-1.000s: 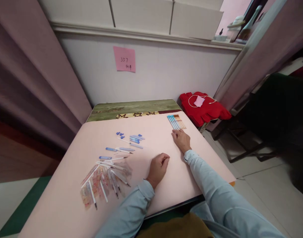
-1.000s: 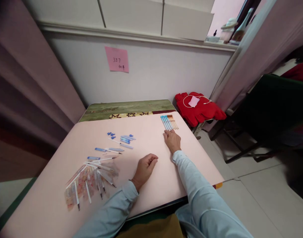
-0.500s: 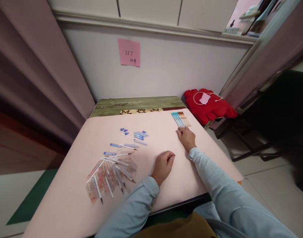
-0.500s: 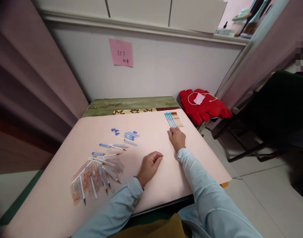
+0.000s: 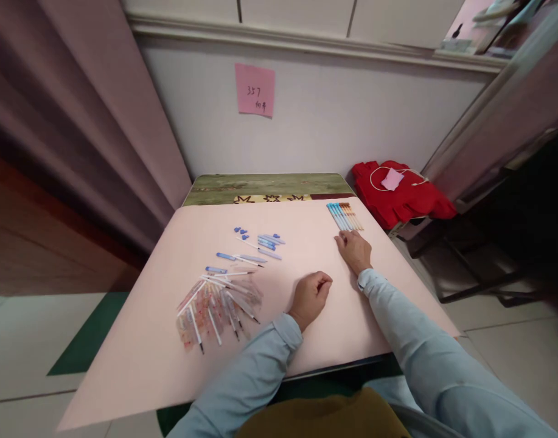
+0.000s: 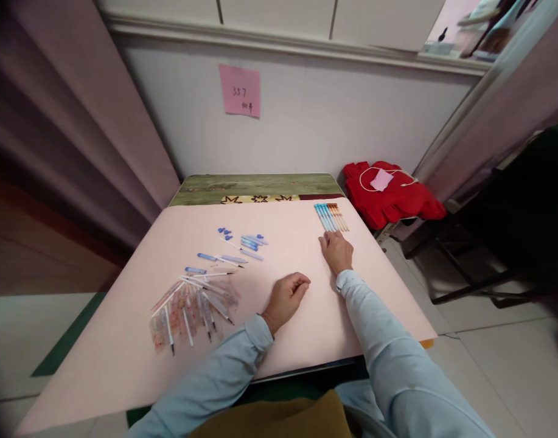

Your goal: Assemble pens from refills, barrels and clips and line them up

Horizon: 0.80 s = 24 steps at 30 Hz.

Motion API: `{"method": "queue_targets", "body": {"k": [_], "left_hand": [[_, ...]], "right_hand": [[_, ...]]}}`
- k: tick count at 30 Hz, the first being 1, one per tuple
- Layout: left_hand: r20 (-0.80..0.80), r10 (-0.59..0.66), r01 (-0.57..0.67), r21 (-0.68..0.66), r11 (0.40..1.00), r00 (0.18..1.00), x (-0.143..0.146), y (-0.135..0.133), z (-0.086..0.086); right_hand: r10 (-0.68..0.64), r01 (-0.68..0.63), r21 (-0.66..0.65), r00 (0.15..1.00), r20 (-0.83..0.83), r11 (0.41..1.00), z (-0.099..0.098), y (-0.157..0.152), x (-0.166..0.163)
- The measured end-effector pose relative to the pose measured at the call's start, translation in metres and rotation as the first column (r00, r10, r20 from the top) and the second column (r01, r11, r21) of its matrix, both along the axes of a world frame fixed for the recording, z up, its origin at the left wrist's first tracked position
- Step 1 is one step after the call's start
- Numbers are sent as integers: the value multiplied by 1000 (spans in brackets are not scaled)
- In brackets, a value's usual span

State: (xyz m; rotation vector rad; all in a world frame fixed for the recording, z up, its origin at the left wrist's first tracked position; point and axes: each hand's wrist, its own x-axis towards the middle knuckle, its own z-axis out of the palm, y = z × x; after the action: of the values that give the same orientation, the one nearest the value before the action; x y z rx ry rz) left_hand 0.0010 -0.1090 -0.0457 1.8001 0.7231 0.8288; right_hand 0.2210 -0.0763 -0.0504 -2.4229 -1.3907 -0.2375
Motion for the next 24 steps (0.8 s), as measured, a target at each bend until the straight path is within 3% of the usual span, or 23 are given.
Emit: {"method": "queue_targets", "body": {"k": [24], "left_hand": [[-20, 9, -8, 21, 1000, 1000, -1, -2, 6]], "right_hand": [[0, 0, 20, 1000, 15, 1000, -8, -2, 6]]}}
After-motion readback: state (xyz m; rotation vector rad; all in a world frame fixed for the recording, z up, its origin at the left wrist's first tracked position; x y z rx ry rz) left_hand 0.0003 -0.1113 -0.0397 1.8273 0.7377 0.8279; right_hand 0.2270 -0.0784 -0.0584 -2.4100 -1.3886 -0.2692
